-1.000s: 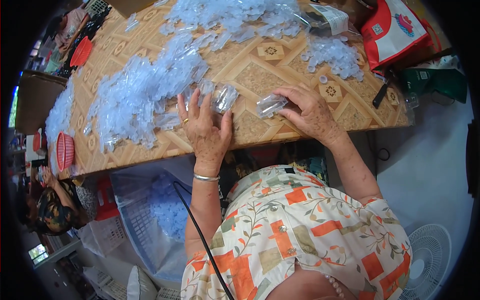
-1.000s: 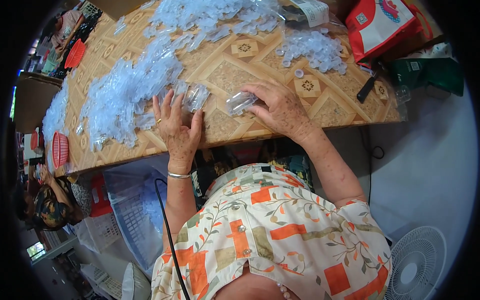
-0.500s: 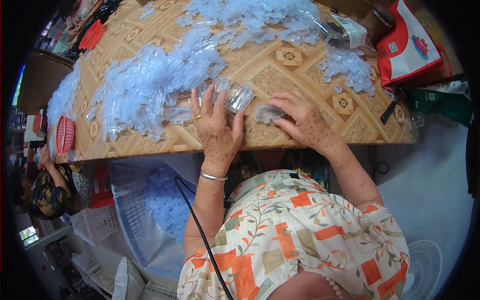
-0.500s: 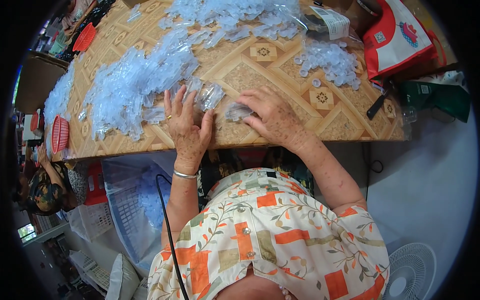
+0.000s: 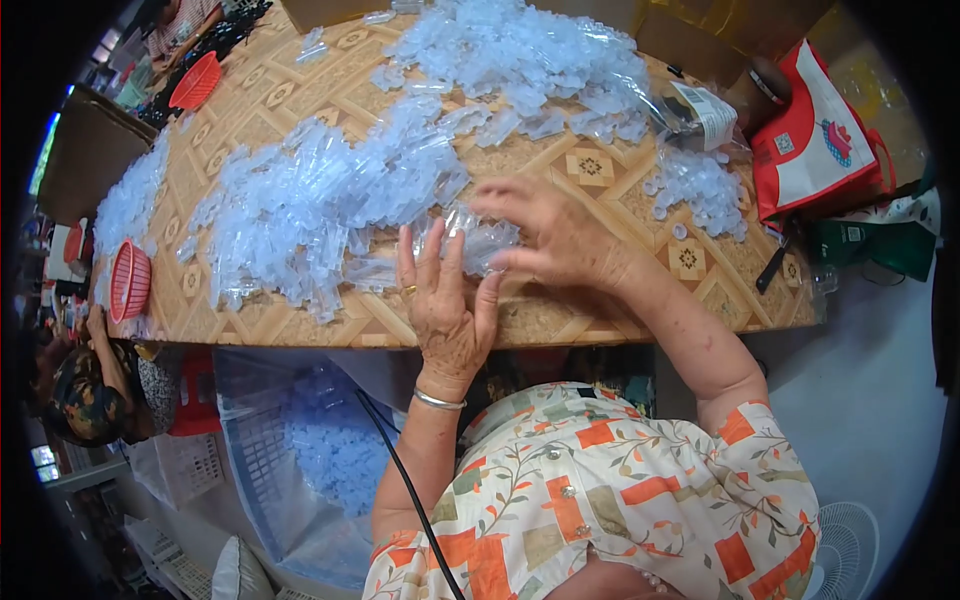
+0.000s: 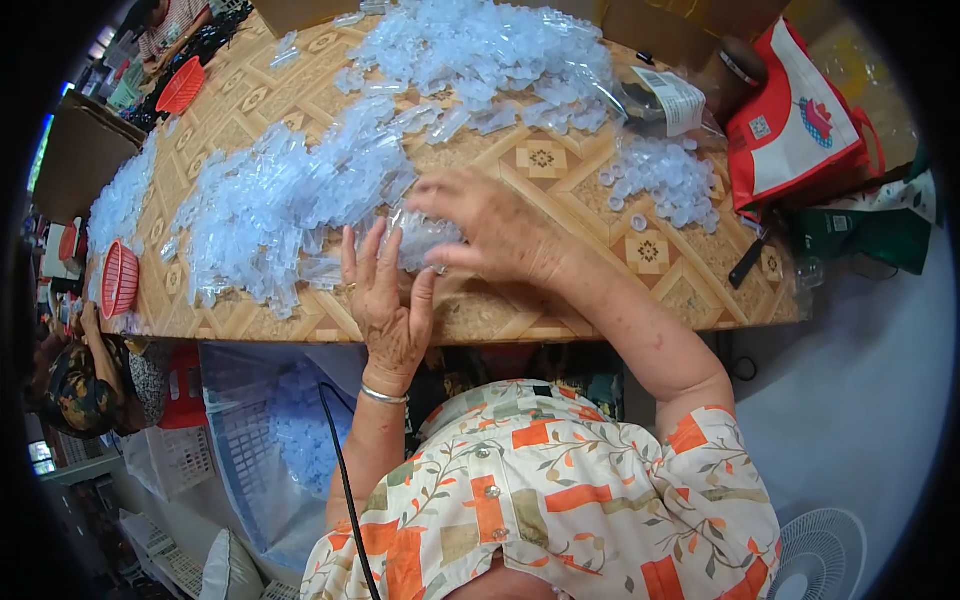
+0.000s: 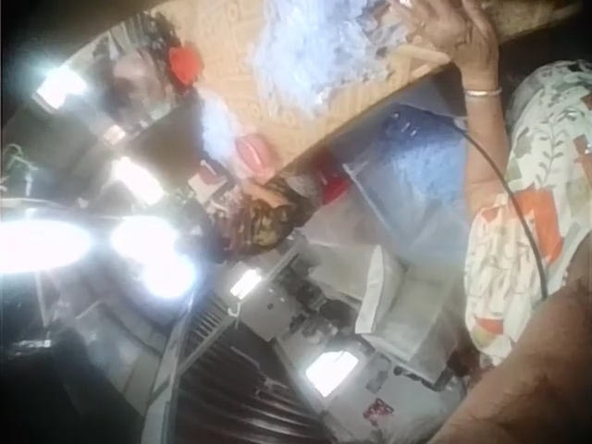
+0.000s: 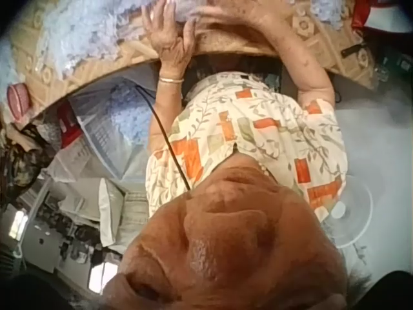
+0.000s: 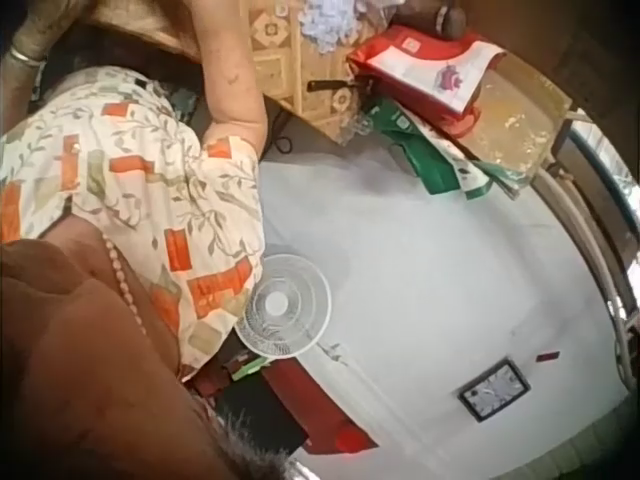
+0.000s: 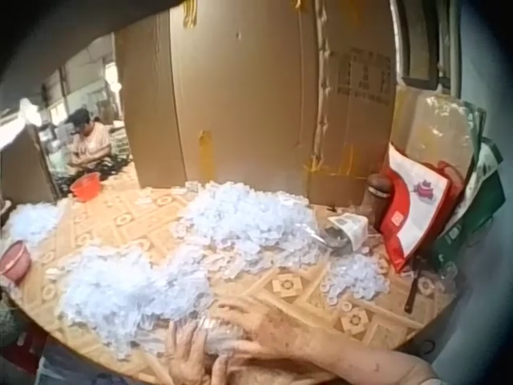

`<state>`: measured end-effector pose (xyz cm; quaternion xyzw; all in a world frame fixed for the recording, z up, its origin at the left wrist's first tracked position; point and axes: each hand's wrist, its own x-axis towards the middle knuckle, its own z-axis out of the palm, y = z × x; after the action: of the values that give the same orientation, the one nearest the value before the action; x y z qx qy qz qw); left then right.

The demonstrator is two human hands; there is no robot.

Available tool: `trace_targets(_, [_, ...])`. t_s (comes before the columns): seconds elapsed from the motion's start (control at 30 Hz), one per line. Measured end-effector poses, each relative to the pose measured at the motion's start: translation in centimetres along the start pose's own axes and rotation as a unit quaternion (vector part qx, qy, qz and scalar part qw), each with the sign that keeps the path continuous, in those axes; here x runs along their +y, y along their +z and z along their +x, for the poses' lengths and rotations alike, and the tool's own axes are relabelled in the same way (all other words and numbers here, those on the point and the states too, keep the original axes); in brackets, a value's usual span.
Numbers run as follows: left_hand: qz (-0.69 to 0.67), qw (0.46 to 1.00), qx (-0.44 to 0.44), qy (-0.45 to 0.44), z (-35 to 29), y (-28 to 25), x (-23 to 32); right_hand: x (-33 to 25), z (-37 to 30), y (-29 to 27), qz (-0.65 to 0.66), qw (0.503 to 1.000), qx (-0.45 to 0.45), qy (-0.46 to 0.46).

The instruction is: The person picks up plastic pieces from the table and fits and presses them together by hand to assemble small plastic housings.

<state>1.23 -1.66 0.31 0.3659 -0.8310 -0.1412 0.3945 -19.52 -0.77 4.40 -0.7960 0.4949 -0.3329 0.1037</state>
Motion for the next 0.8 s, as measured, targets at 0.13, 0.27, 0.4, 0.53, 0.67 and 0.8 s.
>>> trace_targets(0.13, [-0.009, 1.000, 0.001, 0.002, 0.1, -0.1, 0.7, 5.9, 2.5, -1.3, -0.186, 0.975, 0.080, 0.096])
trace_targets(0.27, [-0.008, 1.000, 0.001, -0.006, 0.0, 0.1, 0.5, 9.3, 3.0, -1.9, -0.216, 0.954, 0.068, 0.196])
trace_targets(0.4, [-0.010, 1.000, 0.002, -0.008, -0.2, -0.1, 0.6, 8.9, 1.5, -2.2, -0.190, 0.968, 0.044, 0.159])
trace_targets(0.53, [-0.008, 1.000, 0.011, -0.001, 0.0, 0.0, 0.5, 5.3, -1.7, -3.4, -0.153, 0.976, 0.023, 0.156])
trace_targets(0.67, [0.010, 1.000, 0.013, 0.006, 0.2, 0.1, 0.5, 3.6, -5.8, -3.8, -0.139, 0.979, 0.054, 0.139])
trace_targets(0.8, [0.016, 1.000, 0.006, 0.014, 0.2, 0.3, 0.3, 1.2, -9.0, -4.8, -0.160, 0.977, 0.096, 0.103])
